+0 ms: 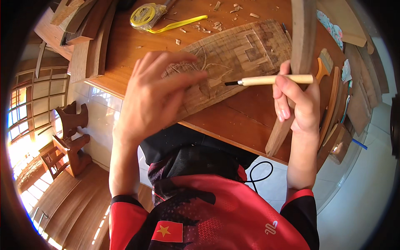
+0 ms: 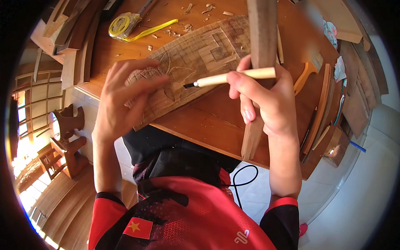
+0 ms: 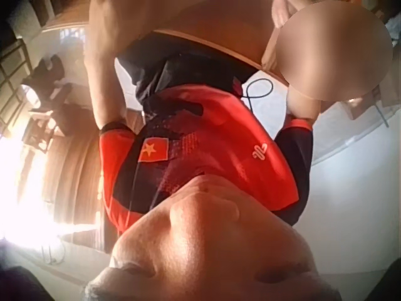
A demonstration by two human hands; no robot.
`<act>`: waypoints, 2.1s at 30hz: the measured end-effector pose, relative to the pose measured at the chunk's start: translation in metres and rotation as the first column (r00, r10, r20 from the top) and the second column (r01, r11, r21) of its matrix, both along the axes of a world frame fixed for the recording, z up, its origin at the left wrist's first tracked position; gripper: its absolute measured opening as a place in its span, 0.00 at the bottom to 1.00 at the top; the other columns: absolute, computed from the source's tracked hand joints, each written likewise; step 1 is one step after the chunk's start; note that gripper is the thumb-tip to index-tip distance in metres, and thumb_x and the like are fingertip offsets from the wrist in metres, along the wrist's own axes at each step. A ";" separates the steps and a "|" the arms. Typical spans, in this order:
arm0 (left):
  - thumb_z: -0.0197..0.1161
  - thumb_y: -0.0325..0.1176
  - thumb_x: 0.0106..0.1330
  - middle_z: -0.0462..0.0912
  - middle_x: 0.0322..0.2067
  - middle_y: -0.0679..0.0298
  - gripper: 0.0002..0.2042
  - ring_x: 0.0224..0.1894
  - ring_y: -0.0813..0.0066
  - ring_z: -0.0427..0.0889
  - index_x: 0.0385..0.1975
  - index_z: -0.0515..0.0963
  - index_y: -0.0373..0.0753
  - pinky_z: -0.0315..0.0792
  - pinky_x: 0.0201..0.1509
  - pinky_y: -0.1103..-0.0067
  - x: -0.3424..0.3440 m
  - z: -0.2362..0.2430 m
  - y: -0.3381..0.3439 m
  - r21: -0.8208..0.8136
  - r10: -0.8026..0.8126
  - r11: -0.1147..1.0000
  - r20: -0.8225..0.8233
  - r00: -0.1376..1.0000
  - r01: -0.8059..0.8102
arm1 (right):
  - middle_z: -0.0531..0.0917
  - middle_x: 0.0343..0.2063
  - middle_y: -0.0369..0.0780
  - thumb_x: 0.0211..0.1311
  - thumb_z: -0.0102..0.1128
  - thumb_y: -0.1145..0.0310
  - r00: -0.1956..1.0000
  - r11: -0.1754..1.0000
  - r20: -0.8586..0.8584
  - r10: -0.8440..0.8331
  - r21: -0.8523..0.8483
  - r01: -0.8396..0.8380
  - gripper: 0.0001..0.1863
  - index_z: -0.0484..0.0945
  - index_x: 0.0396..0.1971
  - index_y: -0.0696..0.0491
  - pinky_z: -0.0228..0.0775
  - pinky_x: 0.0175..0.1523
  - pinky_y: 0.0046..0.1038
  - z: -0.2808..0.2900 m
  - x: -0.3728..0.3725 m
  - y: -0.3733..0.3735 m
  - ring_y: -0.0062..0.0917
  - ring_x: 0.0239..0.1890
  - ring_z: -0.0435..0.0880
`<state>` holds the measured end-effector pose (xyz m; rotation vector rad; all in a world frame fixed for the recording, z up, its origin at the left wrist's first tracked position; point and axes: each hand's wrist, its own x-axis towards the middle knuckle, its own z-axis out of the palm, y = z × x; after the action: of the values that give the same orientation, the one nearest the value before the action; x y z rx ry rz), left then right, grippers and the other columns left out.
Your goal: The person carves a floral design into a rectangular wooden block using a chisel and a wooden mallet. They repeatedly strike the chisel to remove wood shavings and refine the pattern, occasionally rotating the block to access different angles.
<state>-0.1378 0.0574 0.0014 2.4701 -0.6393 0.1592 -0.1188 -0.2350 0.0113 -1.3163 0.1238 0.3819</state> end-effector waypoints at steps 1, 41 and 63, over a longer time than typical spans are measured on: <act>0.62 0.20 0.55 0.85 0.50 0.60 0.17 0.52 0.56 0.81 0.44 0.88 0.42 0.73 0.60 0.65 0.000 0.002 -0.001 0.047 -0.068 0.997 0.012 0.998 0.068 | 0.83 0.21 0.40 0.60 0.73 0.70 1.000 0.999 0.001 0.030 -0.040 -0.030 0.12 0.79 0.37 0.58 0.63 0.13 0.19 0.001 0.006 0.004 0.13 0.10 0.71; 0.68 0.24 0.64 0.89 0.39 0.59 0.09 0.44 0.63 0.85 0.44 0.84 0.33 0.73 0.54 0.71 0.062 -0.025 -0.002 -0.492 -0.415 0.817 -0.138 0.899 0.302 | 0.78 0.22 0.35 0.65 0.69 0.64 0.881 0.784 0.188 0.435 -0.560 -0.267 0.18 0.77 0.46 0.60 0.58 0.17 0.14 0.035 0.051 0.064 0.10 0.12 0.67; 0.66 0.30 0.68 0.87 0.35 0.61 0.10 0.40 0.67 0.80 0.45 0.84 0.33 0.73 0.49 0.73 0.073 -0.032 -0.007 -0.376 -0.427 0.844 -0.044 0.903 0.381 | 0.75 0.31 0.37 0.81 0.45 0.56 0.967 0.767 0.113 0.230 -0.632 -0.109 0.27 0.71 0.62 0.65 0.58 0.20 0.16 0.059 0.011 0.004 0.11 0.17 0.67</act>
<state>-0.0652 0.0504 -0.0304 1.9266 -0.9678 -0.0451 -0.1076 -0.2313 0.0700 -2.0301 -0.0358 0.3854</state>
